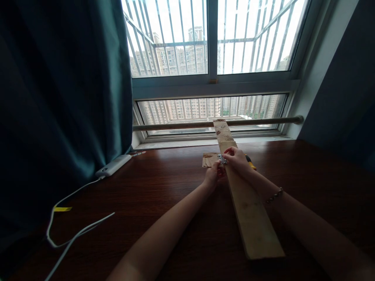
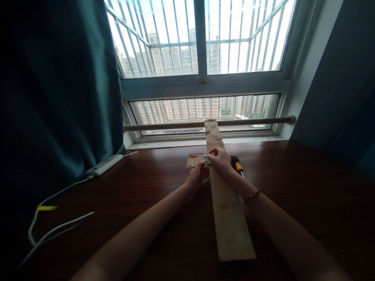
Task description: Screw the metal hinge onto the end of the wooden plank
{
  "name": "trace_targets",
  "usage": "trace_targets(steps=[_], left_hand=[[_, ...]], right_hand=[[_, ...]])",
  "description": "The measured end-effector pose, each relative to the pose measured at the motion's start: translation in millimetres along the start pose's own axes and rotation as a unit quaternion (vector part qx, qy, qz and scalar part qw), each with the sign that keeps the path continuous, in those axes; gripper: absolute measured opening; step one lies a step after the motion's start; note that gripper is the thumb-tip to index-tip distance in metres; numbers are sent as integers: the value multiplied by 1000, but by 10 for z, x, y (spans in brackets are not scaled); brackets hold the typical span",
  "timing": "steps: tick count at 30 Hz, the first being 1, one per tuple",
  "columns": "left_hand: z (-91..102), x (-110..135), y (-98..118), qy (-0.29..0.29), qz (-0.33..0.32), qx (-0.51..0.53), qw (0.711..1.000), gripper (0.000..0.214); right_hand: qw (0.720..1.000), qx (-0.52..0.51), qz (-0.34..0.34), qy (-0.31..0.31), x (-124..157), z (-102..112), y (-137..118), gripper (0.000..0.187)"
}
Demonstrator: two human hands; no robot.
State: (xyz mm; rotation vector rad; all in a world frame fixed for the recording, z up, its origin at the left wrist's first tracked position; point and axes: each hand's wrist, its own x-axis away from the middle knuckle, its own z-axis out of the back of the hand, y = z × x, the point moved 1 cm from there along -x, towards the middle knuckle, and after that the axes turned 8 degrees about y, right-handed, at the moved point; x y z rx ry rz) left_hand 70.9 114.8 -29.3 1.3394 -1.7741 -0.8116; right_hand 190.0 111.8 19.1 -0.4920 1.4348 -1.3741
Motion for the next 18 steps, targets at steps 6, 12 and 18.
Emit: trace_targets(steps=[6, 12, 18], left_hand=[[-31, 48, 31, -2, -26, 22, 999, 28], [-46, 49, 28, -12, -56, 34, 998, 27], [-89, 72, 57, -24, -49, 42, 998, 17]], right_hand=[[992, 123, 30, -4, -39, -67, 45, 27], [998, 41, -52, -16, -99, -116, 48, 21], [996, 48, -77, -1, -107, -133, 47, 13]])
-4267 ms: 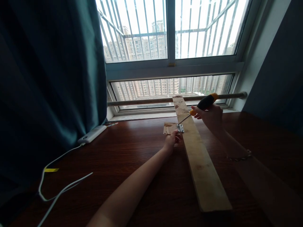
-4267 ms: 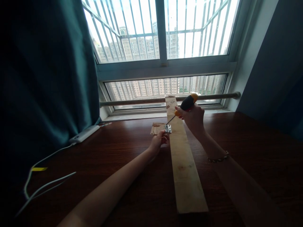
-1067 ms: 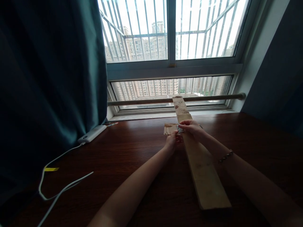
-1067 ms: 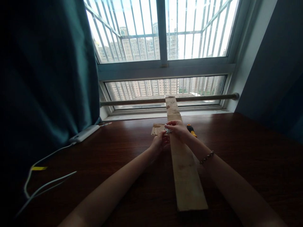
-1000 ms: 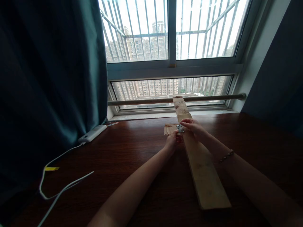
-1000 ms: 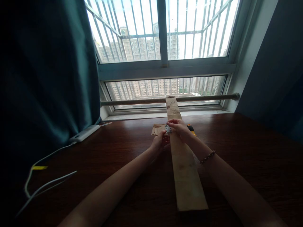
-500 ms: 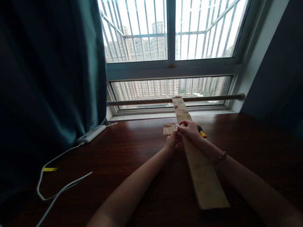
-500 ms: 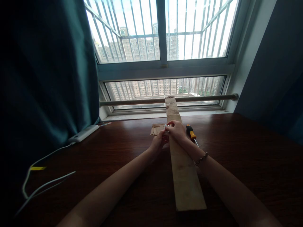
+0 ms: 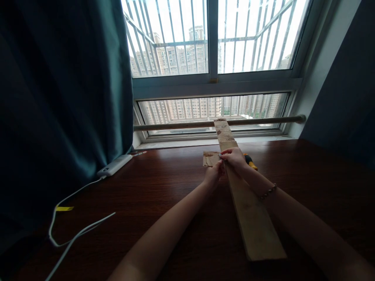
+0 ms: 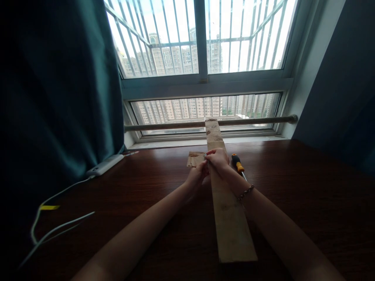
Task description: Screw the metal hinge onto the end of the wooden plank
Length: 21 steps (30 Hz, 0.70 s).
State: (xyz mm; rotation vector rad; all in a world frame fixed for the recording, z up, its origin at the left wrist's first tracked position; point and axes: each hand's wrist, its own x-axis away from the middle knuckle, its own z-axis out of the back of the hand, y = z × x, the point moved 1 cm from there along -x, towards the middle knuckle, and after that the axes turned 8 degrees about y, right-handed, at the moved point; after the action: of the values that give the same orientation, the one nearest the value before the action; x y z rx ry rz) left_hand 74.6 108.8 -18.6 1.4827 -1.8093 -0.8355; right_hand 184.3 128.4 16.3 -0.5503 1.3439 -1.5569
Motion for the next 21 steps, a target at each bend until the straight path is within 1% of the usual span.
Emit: trace_targets(steps=[3, 9, 13, 17, 21], left_hand=[[-11, 2, 7, 10, 9, -4, 1000, 12], [8, -23, 0, 1, 35, 15, 999, 7], [-11, -8, 17, -6, 39, 35, 999, 7], [-41, 33, 42, 16, 36, 22, 999, 8], [-62, 50, 55, 19, 29, 16, 999, 10]], right_hand=[[1000, -11, -5, -8, 2, -2, 5, 14], [998, -53, -6, -18, 5, -12, 25, 15], [999, -41, -4, -14, 7, -13, 25, 19], [1000, -6, -2, -5, 1, -14, 22, 20], [999, -36, -1, -4, 12, -13, 7, 19]])
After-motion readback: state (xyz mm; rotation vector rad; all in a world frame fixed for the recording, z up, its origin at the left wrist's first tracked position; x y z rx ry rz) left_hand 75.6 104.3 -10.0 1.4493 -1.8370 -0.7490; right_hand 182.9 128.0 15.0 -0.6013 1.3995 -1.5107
